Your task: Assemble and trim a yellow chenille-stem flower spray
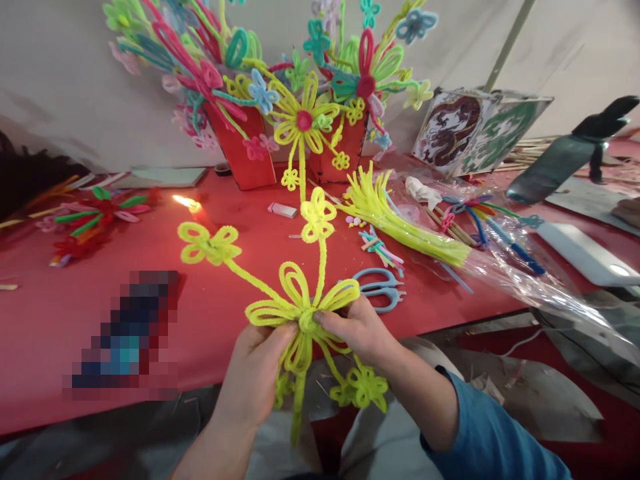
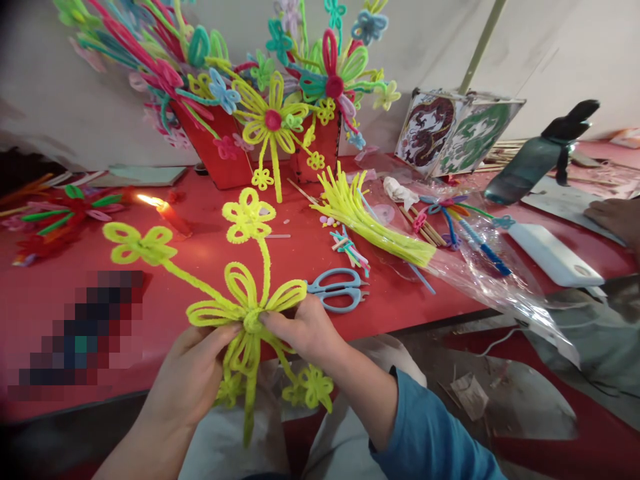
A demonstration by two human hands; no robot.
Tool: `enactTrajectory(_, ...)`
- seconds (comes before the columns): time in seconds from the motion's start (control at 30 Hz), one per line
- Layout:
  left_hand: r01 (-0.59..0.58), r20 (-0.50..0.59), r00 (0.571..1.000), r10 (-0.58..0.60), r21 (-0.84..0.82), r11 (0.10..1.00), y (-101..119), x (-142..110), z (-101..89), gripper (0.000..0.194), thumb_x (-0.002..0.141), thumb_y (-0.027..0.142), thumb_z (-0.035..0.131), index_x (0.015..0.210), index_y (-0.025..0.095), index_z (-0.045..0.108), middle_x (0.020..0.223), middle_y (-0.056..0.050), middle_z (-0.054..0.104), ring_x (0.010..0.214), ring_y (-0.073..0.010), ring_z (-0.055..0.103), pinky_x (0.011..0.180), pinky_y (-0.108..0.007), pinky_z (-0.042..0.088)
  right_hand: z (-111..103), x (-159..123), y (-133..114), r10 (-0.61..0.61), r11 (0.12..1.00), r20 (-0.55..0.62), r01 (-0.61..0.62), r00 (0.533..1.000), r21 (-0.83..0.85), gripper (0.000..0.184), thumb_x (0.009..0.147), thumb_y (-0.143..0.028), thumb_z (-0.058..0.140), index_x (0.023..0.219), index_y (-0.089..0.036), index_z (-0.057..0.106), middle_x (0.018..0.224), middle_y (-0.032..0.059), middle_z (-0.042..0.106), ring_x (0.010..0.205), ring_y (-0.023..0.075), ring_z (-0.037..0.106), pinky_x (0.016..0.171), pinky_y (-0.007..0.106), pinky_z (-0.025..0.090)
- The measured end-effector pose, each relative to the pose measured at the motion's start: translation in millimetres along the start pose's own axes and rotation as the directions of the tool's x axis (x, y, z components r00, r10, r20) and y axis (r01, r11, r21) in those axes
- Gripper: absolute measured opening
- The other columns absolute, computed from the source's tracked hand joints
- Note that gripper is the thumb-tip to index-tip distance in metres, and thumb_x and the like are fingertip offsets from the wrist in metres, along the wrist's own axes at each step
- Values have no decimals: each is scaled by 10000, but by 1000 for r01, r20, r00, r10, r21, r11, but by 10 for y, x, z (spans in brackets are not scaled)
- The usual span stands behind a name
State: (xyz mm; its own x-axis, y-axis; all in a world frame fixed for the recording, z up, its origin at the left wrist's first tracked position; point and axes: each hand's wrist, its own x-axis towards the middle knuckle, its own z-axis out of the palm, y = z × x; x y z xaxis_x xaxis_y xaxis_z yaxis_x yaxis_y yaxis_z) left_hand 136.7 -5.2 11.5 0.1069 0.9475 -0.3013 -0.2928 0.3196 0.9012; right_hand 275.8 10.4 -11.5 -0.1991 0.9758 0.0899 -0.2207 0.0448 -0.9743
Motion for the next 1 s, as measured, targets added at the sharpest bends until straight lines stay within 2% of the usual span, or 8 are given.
enactTrajectory(0.2,-14,13,1000,14,-11,1000,2,3,2,323,739,225,620,1060,206,641,934,-33,705,843,-202,631,700,-271,489,3,7,5,-16,999,3,16,1000,32,201,743,-179,570,924,-201,654,916,6,682,897,201,620,797,300,480)
enactTrajectory(0.37,-46,-17,999,47,22,999,1,11,-22,348,721,236,645,1068,208,637,977,-40,698,832,-200,637,735,-286,483,19,5,-10,-38,999,4,37,999,31,158,736,-190,579,878,-191,648,872,11,681,864,193,629,773,295,493)
enactTrajectory(0.57,-14,-13,1000,14,32,999,-17,7,-60,349,718,249,649,1064,208,637,962,-46,703,868,-216,628,716,-287,484,9,10,-14,-101,993,123,108,987,-49,173,732,-219,607,891,-167,653,887,42,680,928,213,613,779,291,490)
enactTrajectory(0.7,-38,0,999,38,46,998,-41,6,-49,346,734,242,635,1078,208,625,999,-43,691,941,-215,603,768,-288,469,-9,4,26,-96,992,120,104,988,-69,181,756,-227,584,912,-171,659,884,45,681,912,213,618,766,290,492)
enactTrajectory(1.0,-14,-1,1000,14,22,1000,-13,-3,5,308,712,247,639,1015,196,659,866,-41,719,848,-230,637,706,-301,496,6,3,7,-80,993,127,90,989,-78,180,736,-206,589,895,-160,658,847,41,685,823,196,632,746,282,498)
